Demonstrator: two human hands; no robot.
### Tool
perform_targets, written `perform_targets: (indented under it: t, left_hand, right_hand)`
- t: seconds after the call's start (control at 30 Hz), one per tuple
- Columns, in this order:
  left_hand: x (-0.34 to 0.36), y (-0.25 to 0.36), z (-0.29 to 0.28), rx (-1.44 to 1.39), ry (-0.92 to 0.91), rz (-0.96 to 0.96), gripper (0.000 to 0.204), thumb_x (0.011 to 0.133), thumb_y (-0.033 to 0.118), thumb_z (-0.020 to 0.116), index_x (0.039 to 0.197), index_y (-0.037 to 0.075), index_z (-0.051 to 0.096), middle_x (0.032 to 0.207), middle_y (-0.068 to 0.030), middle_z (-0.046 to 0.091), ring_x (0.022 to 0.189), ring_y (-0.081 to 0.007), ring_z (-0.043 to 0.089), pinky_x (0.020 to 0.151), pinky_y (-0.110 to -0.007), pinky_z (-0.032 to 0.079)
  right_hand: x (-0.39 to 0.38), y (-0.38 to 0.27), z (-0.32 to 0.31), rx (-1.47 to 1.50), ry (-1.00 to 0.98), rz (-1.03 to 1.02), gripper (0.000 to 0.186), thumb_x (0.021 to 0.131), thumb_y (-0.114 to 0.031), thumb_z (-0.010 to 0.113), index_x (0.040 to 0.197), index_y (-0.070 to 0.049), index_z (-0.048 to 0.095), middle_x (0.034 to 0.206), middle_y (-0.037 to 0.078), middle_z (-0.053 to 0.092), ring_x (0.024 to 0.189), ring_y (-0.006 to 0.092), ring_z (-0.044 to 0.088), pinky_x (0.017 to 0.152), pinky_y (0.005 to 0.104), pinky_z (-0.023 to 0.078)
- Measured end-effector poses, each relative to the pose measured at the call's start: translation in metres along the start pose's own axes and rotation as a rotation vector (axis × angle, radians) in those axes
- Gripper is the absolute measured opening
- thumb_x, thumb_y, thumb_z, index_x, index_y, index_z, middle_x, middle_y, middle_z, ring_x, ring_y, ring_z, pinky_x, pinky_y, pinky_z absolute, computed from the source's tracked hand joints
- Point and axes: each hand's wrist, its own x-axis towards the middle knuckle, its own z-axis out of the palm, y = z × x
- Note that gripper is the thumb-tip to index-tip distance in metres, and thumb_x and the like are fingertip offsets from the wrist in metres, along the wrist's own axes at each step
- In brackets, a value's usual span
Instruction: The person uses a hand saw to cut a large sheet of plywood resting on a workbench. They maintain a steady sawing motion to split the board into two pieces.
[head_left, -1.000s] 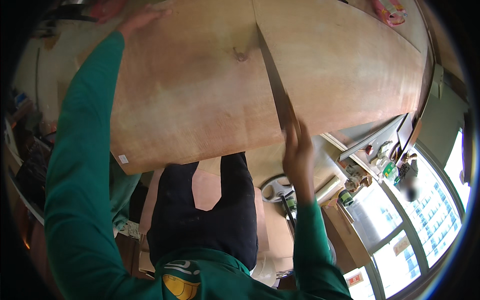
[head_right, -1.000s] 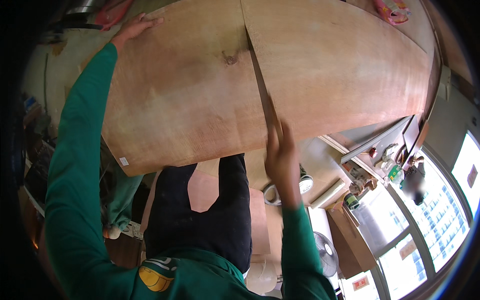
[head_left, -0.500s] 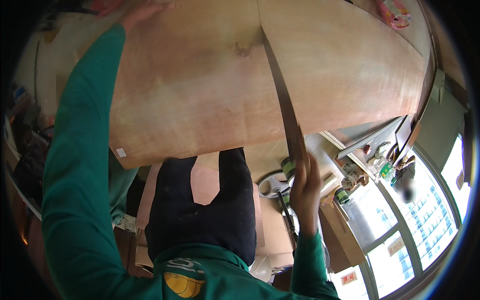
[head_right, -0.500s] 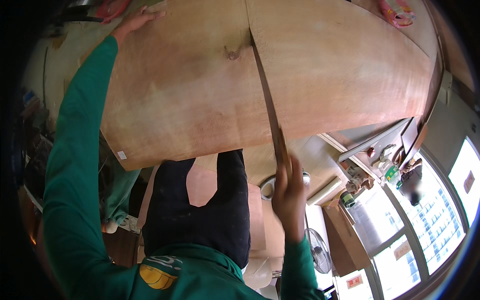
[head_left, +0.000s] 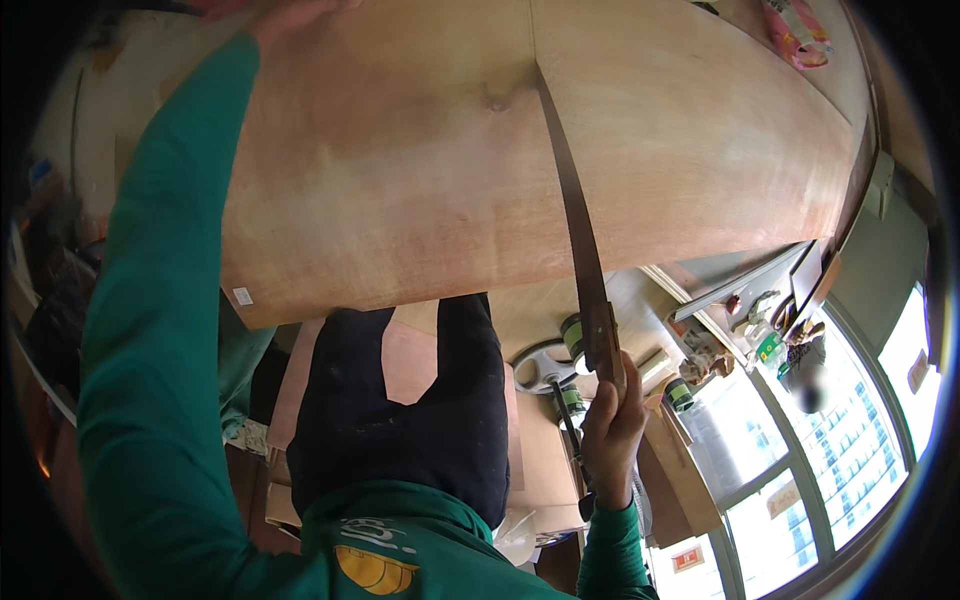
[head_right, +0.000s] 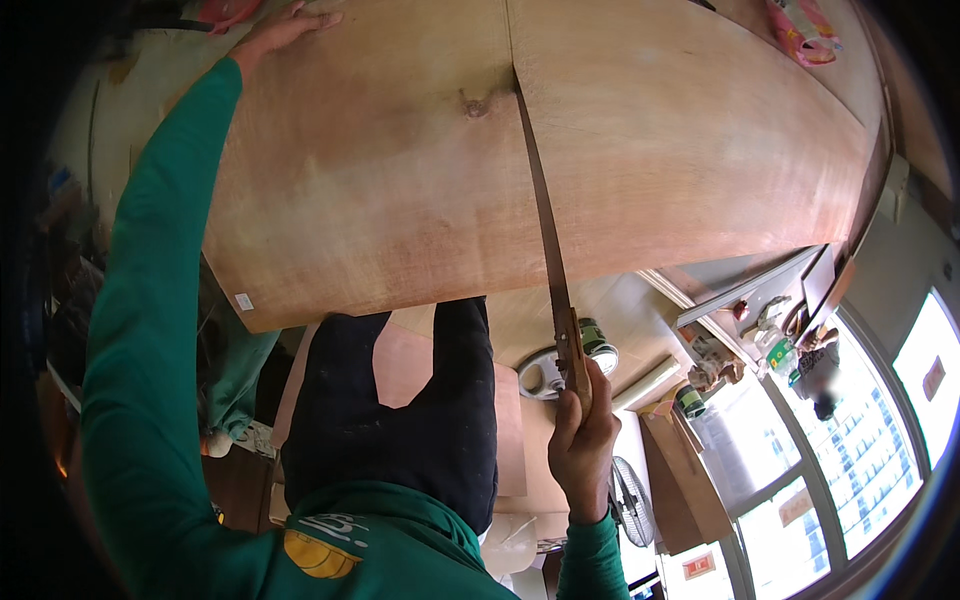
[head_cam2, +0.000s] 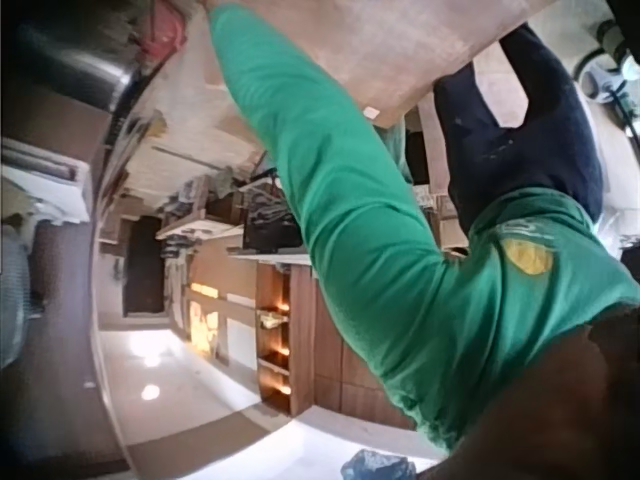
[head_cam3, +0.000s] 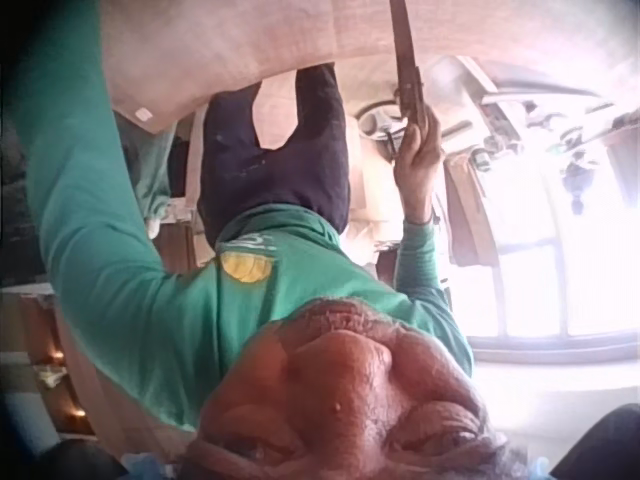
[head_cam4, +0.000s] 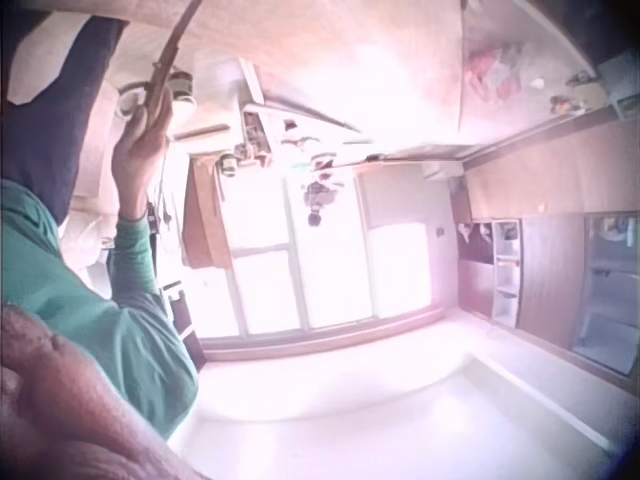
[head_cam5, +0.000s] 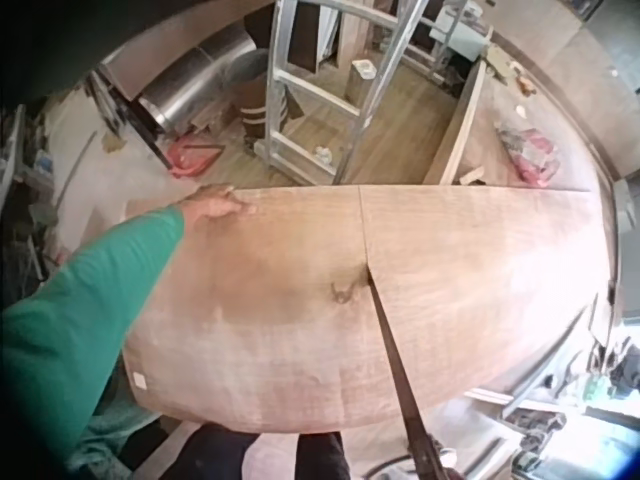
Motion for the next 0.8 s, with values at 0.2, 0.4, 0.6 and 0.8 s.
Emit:
perform_targets:
  t: [0.2, 0.4, 0.6, 0.8]
  left_hand:
    - [-0.022, 0.01, -0.021, 0.102, 0.036, 0.024, 0.132, 0.076, 0.089, 0.071, 0.162, -0.006, 0.04, 0.174, -0.0251, 0.031, 0.163, -0.0396, 0.026, 0.132, -0.044, 0.023]
    - [-0.028, 0.018, -0.025, 0.036, -0.068, 0.04, 0.118, 0.078, 0.087, 0.071, 0.153, -0.002, 0.054, 0.165, -0.0252, 0.047, 0.153, -0.0428, 0.042, 0.126, -0.045, 0.033]
    - [-0.02, 0.001, -0.015, 0.109, 0.148, 0.086, 0.112, 0.078, 0.086, 0.071, 0.144, -0.003, 0.062, 0.16, -0.0279, 0.051, 0.15, -0.0438, 0.046, 0.124, -0.046, 0.036]
    - [-0.021, 0.017, -0.024, 0.11, -0.052, 0.041, 0.13, 0.076, 0.091, 0.069, 0.164, -0.001, 0.04, 0.174, -0.0278, 0.029, 0.164, -0.0412, 0.021, 0.133, -0.047, 0.019]
  right_hand:
    - [0.232, -0.01, 0.103, 0.05, 0.199, -0.507, 0.039, 0.113, -0.025, 0.053, 0.139, 0.003, 0.059, 0.109, 0.036, 0.07, 0.102, 0.0537, 0.068, 0.083, 0.0539, 0.056]
    - [0.157, 0.003, 0.073, 0.038, 0.12, -0.333, 0.038, 0.112, -0.022, 0.055, 0.141, 0.003, 0.056, 0.105, 0.034, 0.071, 0.092, 0.0487, 0.071, 0.08, 0.0499, 0.056]
    - [0.025, -0.008, 0.011, -0.029, 0.035, -0.021, 0.038, 0.111, -0.016, 0.052, 0.144, 0.003, 0.056, 0.116, 0.026, 0.075, 0.111, 0.0359, 0.076, 0.096, 0.0425, 0.057]
    - [0.246, -0.003, 0.11, -0.022, 0.281, -0.565, 0.039, 0.112, -0.025, 0.054, 0.137, 0.003, 0.059, 0.107, 0.037, 0.069, 0.099, 0.0552, 0.068, 0.082, 0.0536, 0.056]
